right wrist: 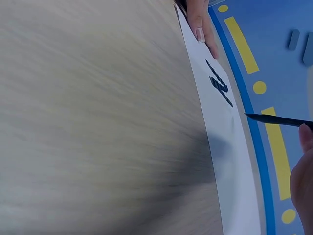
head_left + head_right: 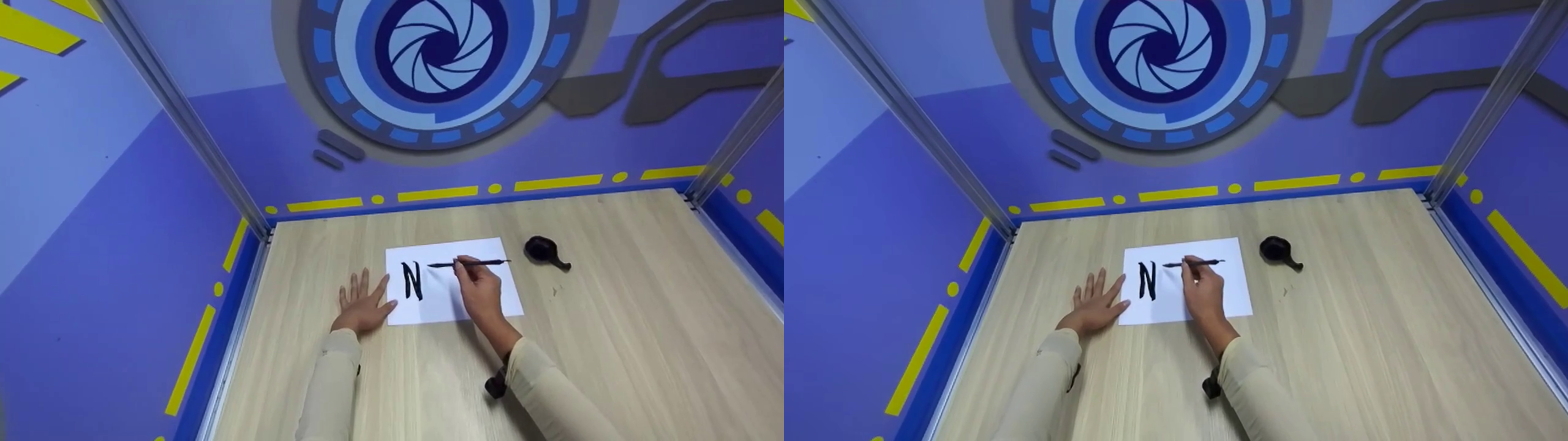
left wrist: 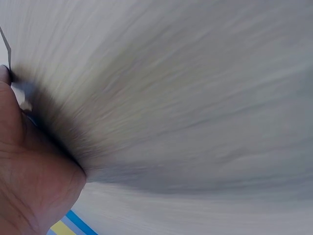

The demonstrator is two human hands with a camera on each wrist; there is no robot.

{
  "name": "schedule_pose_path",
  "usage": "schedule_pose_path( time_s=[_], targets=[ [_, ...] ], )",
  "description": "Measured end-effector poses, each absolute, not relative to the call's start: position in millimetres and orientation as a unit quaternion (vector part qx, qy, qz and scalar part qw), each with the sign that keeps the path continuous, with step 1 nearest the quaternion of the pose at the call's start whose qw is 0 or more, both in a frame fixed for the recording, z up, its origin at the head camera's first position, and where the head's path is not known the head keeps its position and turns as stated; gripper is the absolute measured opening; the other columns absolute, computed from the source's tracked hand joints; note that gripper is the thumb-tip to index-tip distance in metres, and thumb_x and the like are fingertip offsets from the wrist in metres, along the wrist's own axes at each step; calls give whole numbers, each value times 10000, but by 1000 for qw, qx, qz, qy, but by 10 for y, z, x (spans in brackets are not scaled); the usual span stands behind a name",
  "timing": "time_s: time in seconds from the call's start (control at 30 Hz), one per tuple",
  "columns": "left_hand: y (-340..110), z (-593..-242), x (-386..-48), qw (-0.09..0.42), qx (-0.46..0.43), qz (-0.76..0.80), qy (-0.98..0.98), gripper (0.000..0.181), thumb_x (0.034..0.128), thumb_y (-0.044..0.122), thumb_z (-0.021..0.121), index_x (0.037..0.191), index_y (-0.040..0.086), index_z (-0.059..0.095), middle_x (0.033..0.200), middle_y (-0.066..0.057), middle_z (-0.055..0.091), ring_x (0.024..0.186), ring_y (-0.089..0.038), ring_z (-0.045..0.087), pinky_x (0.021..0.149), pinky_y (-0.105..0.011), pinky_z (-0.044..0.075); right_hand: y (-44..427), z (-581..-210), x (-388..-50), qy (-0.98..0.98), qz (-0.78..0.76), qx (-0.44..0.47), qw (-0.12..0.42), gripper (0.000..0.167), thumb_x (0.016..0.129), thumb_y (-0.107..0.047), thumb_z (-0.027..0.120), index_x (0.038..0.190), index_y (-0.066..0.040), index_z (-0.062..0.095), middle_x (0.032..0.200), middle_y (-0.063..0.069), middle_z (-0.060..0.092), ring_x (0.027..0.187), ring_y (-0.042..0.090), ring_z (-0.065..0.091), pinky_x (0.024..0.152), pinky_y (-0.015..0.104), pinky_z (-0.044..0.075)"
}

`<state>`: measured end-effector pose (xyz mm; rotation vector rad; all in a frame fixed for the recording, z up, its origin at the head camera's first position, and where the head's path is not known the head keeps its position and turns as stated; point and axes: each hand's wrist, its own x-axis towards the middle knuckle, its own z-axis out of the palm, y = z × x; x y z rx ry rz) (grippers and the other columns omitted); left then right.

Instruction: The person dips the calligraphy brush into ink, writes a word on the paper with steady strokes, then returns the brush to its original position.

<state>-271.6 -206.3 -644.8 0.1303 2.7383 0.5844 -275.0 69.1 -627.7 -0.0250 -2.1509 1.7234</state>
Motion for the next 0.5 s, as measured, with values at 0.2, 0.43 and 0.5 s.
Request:
schedule_pose_path(
  time_s=[0.2,0.43,0.5],
  targets=[
    [-2061,-6509,-2700,176,42,201,963,714,1098,606,425,1721,369,169,1824,-128,-116,1680,-427,-173,1320,-698,-107,690,-6269,-2709,-777,601,-12,187,162,1022,-177,730,1113,-79,821,1000,97,830,869,81,738,760,122,536],
    [-2051,-6520,-2726,167,40,204,964,715,1097,609,426,1720,381,160,1822,-128,-128,1676,-425,-193,1319,-687,-131,709,-6216,-2707,-783,594,-13,186,177,1030,-196,722,1127,-82,817,999,99,827,882,130,739,754,129,523],
    [-2050,-6514,-2724,168,40,205,963,713,1099,606,427,1720,381,159,1822,-127,-130,1676,-423,-195,1319,-685,-134,714,-6210,-2704,-782,596,-12,184,173,1030,-189,722,1127,-83,819,1002,101,828,886,141,737,758,129,522]
  ],
)
